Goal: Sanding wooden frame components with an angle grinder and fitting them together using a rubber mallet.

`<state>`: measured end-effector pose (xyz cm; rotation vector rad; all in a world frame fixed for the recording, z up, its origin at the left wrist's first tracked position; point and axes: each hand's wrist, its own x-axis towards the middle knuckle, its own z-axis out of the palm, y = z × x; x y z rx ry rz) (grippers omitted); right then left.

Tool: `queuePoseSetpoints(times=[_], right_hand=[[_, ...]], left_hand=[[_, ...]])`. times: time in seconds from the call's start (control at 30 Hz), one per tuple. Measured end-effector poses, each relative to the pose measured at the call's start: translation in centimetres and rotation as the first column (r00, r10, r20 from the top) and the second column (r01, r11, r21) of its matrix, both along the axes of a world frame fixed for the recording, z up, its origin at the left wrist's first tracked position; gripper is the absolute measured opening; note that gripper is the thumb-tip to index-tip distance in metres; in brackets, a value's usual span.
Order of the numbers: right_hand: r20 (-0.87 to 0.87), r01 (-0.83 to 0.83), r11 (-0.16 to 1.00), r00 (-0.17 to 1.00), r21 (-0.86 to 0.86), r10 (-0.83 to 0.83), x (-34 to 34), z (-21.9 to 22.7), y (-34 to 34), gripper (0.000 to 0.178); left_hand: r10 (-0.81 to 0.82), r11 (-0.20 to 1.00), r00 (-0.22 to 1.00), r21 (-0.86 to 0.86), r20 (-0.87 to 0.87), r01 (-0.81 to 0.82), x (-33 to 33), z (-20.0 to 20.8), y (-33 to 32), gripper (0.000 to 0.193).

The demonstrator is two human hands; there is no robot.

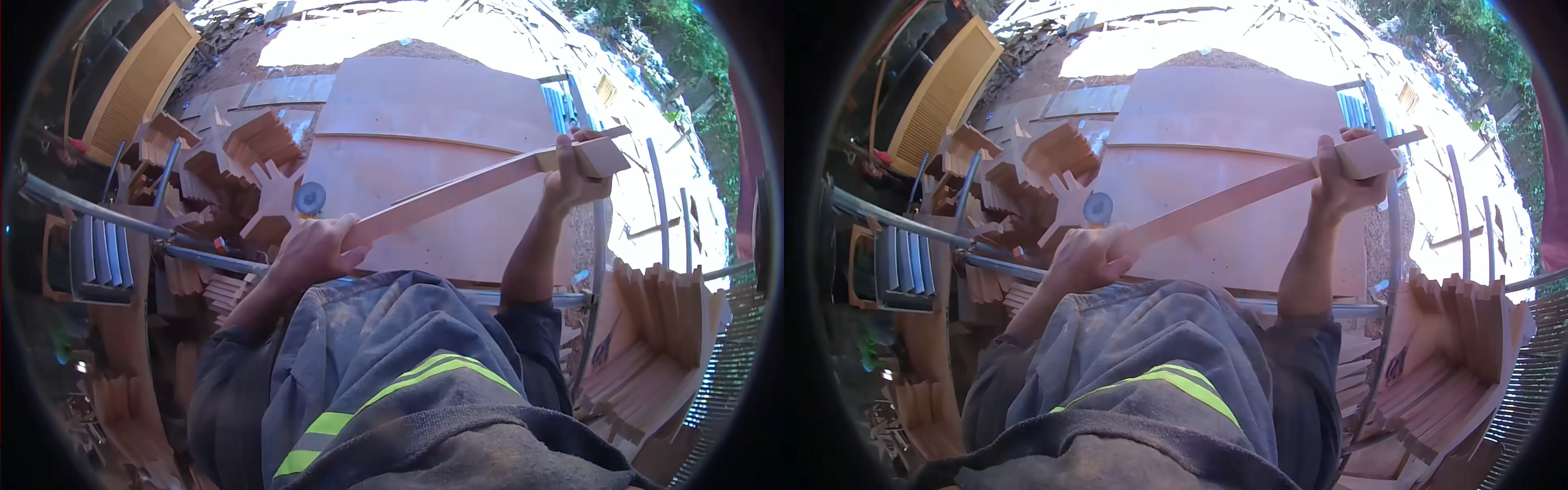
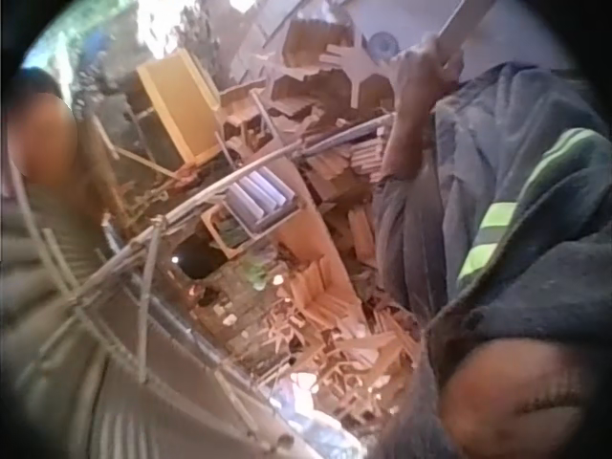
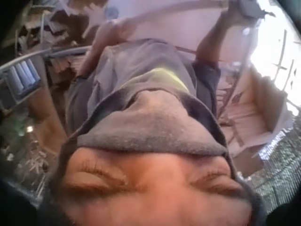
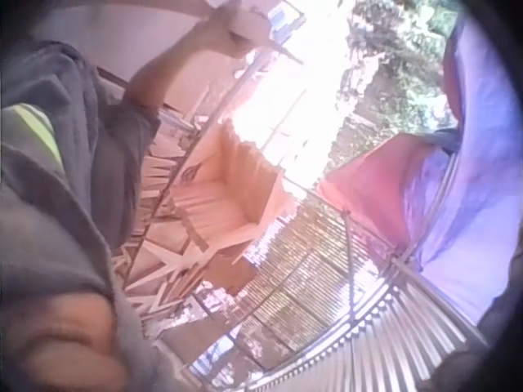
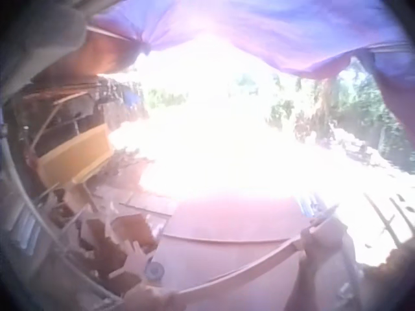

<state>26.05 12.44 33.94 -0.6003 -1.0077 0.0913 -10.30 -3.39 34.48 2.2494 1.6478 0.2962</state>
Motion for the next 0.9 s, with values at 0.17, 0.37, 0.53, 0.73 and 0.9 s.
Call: queuePoseSetpoints(times=[0.17,0.37,0.53,0.73,0.9], right_hand=[[0.232,-0.042,0.972,0.973,0.233,-0.014,3.2,8.3,-2.0,0.035],[0.78,-0.303,0.903,0.624,0.303,-0.052,6.8,20.5,-5.5,0.049],[0.963,-0.309,0.924,0.209,0.227,-0.167,5.2,25.2,-12.8,0.057],[0.968,-0.193,0.949,0.024,0.25,-0.25,2.1,21.5,-20.0,0.055],[0.969,-0.382,0.892,0.144,0.242,-0.202,6.5,21.3,-21.2,0.055]], left_hand=[[0.011,0.999,0.926,0.037,0.378,-0.027,2.4,-3.2,-1.9,0.048],[-0.046,0.837,0.629,-0.314,0.776,0.449,12.9,-7.6,3.5,0.09],[-0.501,0.57,0.424,-0.081,0.754,0.818,25.4,-9.0,4.3,0.114],[-0.453,0.559,0.538,-0.243,0.71,0.792,25.3,-10.6,0.0,0.106],[-0.473,0.526,0.603,-0.343,0.642,0.778,23.8,-9.1,-2.2,0.1]])
